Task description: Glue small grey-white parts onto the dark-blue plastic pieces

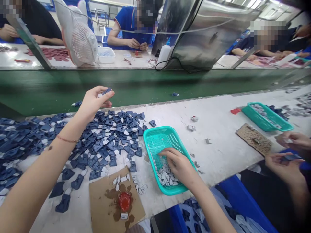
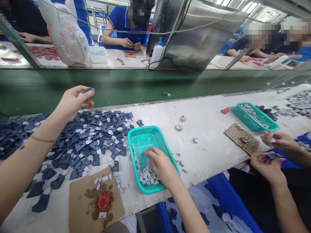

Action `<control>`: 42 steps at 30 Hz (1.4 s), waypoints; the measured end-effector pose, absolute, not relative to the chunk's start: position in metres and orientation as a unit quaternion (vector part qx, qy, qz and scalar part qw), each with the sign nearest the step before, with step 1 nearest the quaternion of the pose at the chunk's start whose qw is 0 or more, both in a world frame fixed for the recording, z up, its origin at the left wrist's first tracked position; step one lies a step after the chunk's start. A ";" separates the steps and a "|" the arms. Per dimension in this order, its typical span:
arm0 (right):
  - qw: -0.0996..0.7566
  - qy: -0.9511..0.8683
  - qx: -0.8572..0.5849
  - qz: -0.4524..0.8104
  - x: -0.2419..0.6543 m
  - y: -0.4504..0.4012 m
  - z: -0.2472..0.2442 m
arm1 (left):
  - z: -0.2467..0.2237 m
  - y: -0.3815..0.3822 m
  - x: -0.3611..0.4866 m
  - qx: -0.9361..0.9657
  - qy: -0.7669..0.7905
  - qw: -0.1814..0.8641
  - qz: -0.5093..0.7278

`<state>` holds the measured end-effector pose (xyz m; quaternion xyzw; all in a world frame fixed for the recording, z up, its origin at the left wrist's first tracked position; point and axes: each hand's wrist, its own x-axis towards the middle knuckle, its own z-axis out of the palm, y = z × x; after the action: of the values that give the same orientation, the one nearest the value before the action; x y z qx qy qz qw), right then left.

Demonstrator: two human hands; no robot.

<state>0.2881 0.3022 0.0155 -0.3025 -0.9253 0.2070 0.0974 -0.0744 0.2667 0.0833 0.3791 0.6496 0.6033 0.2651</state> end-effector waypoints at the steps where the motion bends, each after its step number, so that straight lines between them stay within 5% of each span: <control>1: 0.108 -0.916 -0.326 0.208 0.288 0.300 0.015 | 0.088 0.251 -0.067 0.346 0.633 0.302 0.623; 12: 0.109 -0.869 -0.437 0.202 0.272 0.295 0.008 | 0.061 0.101 0.009 0.200 0.609 0.506 0.577; 24: 0.130 -0.864 -0.459 0.160 0.268 0.288 0.004 | 0.045 0.041 0.047 0.237 0.617 0.427 0.618; 33: 0.203 -0.877 -0.340 0.271 0.247 0.206 0.043 | 0.014 0.002 0.060 0.224 0.608 0.443 0.620; 42: 0.125 -0.916 -0.216 0.314 0.225 0.152 0.037 | -0.010 -0.010 0.083 0.209 0.611 0.459 0.611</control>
<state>0.2252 0.1516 0.0368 -0.2160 -0.9160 0.3142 0.1251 0.0833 -0.0103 -0.0102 0.2085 0.6107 0.6106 0.4589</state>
